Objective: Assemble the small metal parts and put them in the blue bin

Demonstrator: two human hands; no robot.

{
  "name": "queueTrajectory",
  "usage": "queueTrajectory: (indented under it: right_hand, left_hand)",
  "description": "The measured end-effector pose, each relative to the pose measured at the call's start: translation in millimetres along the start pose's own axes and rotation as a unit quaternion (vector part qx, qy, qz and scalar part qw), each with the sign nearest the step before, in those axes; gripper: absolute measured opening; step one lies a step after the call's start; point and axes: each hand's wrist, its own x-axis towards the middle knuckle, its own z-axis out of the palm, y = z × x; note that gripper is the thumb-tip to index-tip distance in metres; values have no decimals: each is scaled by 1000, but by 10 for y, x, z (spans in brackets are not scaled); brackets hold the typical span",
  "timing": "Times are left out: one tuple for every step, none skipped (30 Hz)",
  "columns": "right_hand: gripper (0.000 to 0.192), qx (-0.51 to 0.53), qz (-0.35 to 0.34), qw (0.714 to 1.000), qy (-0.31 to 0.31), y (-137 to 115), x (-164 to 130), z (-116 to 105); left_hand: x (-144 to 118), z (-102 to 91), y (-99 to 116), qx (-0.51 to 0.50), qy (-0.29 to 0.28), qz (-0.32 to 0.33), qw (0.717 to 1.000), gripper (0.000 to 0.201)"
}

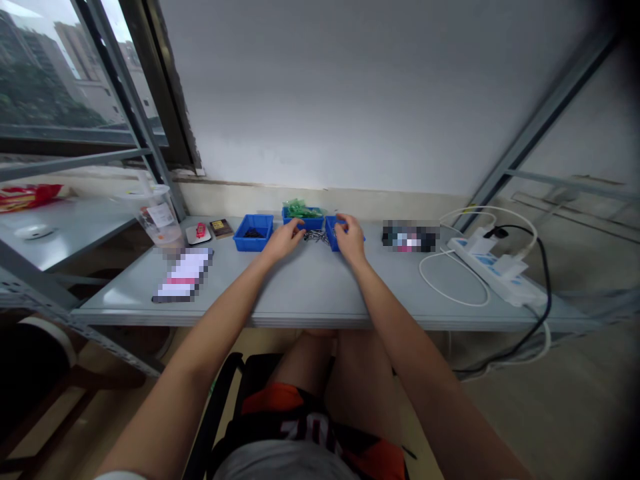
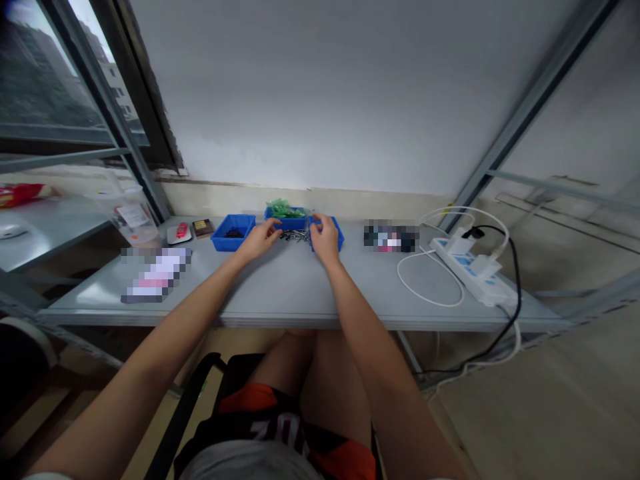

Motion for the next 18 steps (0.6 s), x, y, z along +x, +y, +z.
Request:
queueTrajectory:
  right_hand:
    - [42,8,22,1000,4,24,9,4]
    - [49,21,38,999,-5,41,9,13]
    - [54,34,45,998,-25,47,1,26]
    - [56,45,44,997,-54,43,-14,41]
    - [55,52,34,994,-89,30,-34,56]
    - [49,51,18,991,-125,8,-57,70]
    - [42,42,-3,986,-161,-17,-80,81]
    - [36,27,-21,981,-189,-42,-101,90]
    - [32,8,-35,977,-209,-64,-120,96]
    - [30,-16,-46,973,-226,-79,-137,101]
    - [29,-41,-54,969,-238,-88,-152,107]
    - [31,-68,-60,964,-249,-90,-168,112]
    - [32,-96,-63,959,-258,-87,-184,120]
    - [35,-125,-65,953,-268,-82,-202,129]
    - [37,-153,-66,946,-277,-77,-221,140]
    - [38,-177,-67,939,-286,-74,-240,154]
    - [39,-199,-68,933,-293,-74,-258,170]
    - [39,-218,-71,926,-299,-77,-274,186]
  left_hand:
    - [-4,-2,8,2,-11,3,1000,28]
    - [-7,-4,18,3,-21,6,1000,27]
    - [-10,-6,28,5,-29,8,1000,26]
    - [-13,-8,35,6,-34,12,999,25]
    - [-14,-9,39,8,-37,16,999,24]
    - [-15,-9,38,9,-39,19,999,24]
    - [-15,-8,32,11,-40,20,999,24]
    - [-14,-5,23,14,-41,20,999,23]
    - [-12,-1,12,18,-43,19,999,23]
    - [-11,4,-1,24,-46,19,998,23]
    - [-10,9,-14,32,-50,18,998,23]
    - [-9,15,-25,41,-55,18,997,23]
    - [-9,19,-35,50,-62,17,997,22]
    - [-8,23,-42,59,-71,15,996,21]
    - [-8,26,-48,66,-79,13,995,20]
    - [-7,29,-52,72,-88,9,994,19]
    - [-7,32,-56,77,-95,5,993,19]
    - [-6,35,-59,80,-100,2,992,19]
